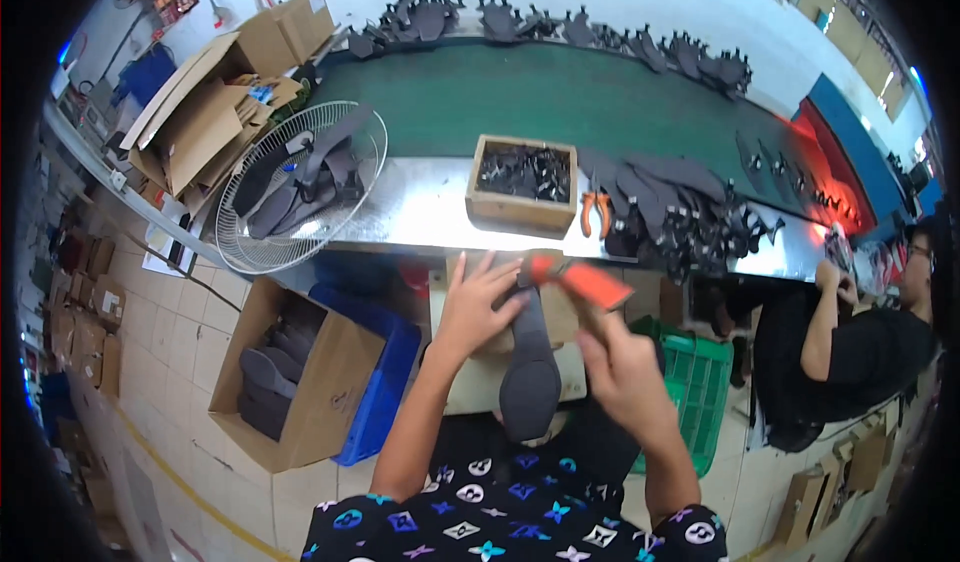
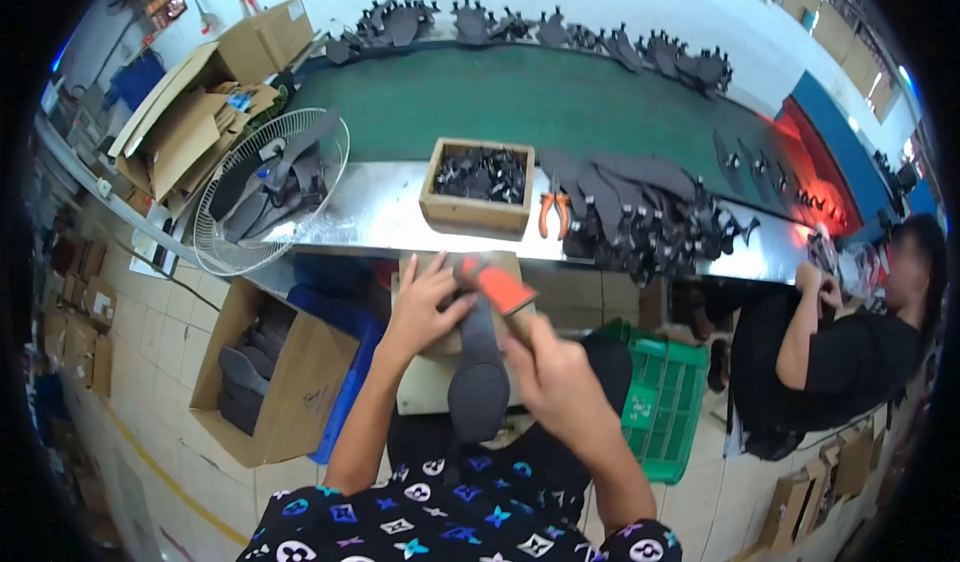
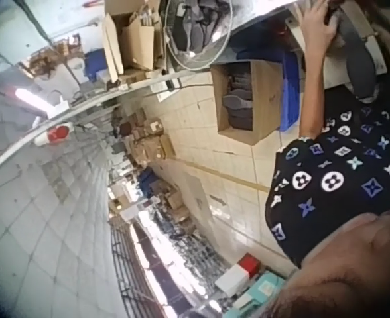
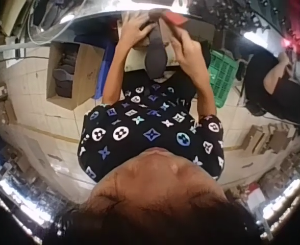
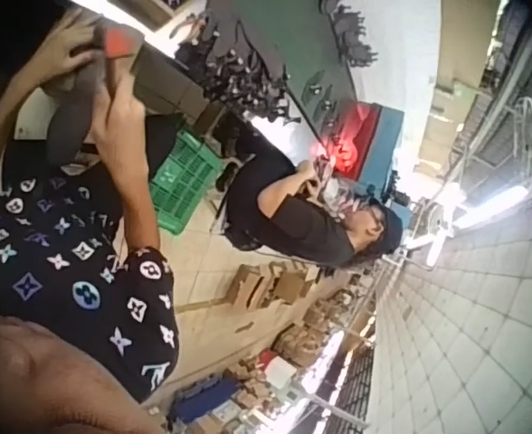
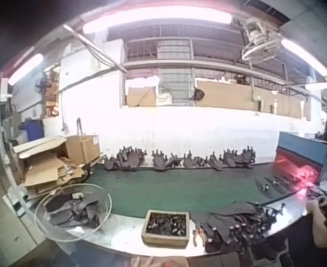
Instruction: Hammering small plastic components onto shoe soles at a manufacturing workbench.
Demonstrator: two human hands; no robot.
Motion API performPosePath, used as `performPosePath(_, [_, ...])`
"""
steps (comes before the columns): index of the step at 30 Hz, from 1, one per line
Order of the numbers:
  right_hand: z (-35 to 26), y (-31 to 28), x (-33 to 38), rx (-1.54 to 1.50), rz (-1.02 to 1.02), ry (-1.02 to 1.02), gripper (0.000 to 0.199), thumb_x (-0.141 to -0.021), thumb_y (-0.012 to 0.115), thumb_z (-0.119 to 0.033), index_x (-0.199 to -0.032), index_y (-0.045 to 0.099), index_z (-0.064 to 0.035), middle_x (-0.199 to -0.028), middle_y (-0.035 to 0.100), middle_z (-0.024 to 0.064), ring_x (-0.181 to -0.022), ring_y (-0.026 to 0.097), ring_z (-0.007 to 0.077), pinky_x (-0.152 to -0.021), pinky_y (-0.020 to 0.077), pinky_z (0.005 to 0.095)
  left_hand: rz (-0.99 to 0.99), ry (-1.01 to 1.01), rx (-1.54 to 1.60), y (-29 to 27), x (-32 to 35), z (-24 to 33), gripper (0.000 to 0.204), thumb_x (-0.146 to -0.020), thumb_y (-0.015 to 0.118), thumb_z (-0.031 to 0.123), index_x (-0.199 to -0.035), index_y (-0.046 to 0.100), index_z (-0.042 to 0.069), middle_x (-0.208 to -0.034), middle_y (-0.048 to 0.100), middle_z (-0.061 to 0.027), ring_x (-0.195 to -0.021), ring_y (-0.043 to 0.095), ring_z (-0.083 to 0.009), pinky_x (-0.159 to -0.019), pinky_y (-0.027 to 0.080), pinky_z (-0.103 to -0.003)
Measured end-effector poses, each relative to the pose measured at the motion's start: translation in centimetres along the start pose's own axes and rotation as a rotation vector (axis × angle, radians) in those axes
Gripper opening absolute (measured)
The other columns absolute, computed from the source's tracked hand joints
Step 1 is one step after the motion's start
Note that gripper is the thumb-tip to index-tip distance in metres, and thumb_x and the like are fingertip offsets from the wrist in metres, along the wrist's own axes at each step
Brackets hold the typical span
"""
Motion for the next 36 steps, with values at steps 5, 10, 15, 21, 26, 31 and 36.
performPosePath(5, [1.1,-0.3,-1.6,0.148,0.21,-0.229,0.036,-0.092,0.063,-0.008,-0.125,0.053,0.0015,-0.085,0.063,0.0225,-0.066,0.063,0.0428,-0.057,0.0509,0.0442,-0.224,-0.089,0.529,-3.1,3.9,6.8,0.027,-0.092,0.063,0.018,-0.115,0.07,0.004,-0.098,0.063,-0.0132,-0.097,0.063,-0.0267,-0.091,0.047,-0.038])
performPosePath(10, [6.4,5.0,-1.4,0.643,-0.279,-0.148,0.048,-0.089,0.068,-0.017,-0.134,0.056,-0.0046,-0.139,0.054,0.015,-0.128,0.05,0.0303,-0.102,0.039,0.041,-0.389,-0.159,0.911,-6.4,7.3,13.5,0.03,-0.101,0.052,0.021,-0.108,0.068,-0.004,-0.087,0.047,-0.0081,-0.082,0.051,-0.0195,-0.077,0.041,-0.03])
performPosePath(15, [2.5,2.3,-0.7,0.054,-0.386,-0.175,0.037,-0.095,0.063,-0.028,-0.122,0.064,-0.0025,-0.14,0.053,0.0195,-0.127,0.053,0.0276,-0.104,0.0383,0.0408,-0.477,-0.367,1.095,-6.1,9.3,13.5,0.033,-0.101,0.049,0.023,-0.107,0.069,-0.003,-0.1,0.057,-0.0095,-0.096,0.058,-0.0194,-0.087,0.044,-0.029])
performPosePath(21, [1.2,4.6,3.7,-1.199,-0.508,0.208,0.053,-0.098,0.056,-0.047,-0.11,0.062,0.0036,-0.116,0.062,0.0196,-0.11,0.06,0.0273,-0.092,0.0503,0.0394,-0.63,-0.432,1.486,-5.1,9.0,14.8,0.038,-0.106,0.042,0.027,-0.112,0.061,-0.006,-0.11,0.059,-0.0117,-0.109,0.057,-0.0203,-0.098,0.042,-0.032])
performPosePath(26, [0.1,4.1,4.3,-1.263,-0.485,0.107,0.05,-0.099,0.054,-0.048,-0.106,0.062,0.0016,-0.104,0.061,0.0142,-0.108,0.06,0.0309,-0.09,0.0506,0.0394,-0.789,-0.387,1.609,-4.9,9.4,15.7,0.037,-0.107,0.04,0.028,-0.115,0.059,-0.004,-0.114,0.06,-0.0104,-0.112,0.056,-0.0181,-0.102,0.041,-0.032])
performPosePath(31, [2.7,2.9,2.7,-0.798,-0.149,0.187,0.042,-0.104,0.051,-0.036,-0.125,0.061,-0.0007,-0.125,0.062,0.0122,-0.095,0.064,0.016,-0.086,0.0507,0.0279,-0.205,-0.557,1.013,-7.3,6.3,11.1,0.029,-0.1,0.051,0.025,-0.107,0.064,0.001,-0.103,0.064,-0.0073,-0.099,0.059,-0.0147,-0.091,0.045,-0.03])
performPosePath(36, [8.3,-8.2,-1.8,0.046,0.518,0.139,0.024,-0.097,0.061,-0.017,-0.112,0.066,0.0011,-0.098,0.068,0.0126,-0.087,0.065,0.0179,-0.079,0.0513,0.0307,0.884,-0.413,0.336,-19.8,6.1,-1.8,0.038,-0.106,0.045,0.033,-0.118,0.059,-0.001,-0.111,0.062,-0.0107,-0.106,0.057,-0.0208,-0.1,0.041,-0.034])
Point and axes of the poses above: each hand's wrist, its own x-axis away from the middle knuckle, its own y-axis out of the palm, z = x × y, the point moved 4 cm from there along -x, towards the middle knuckle
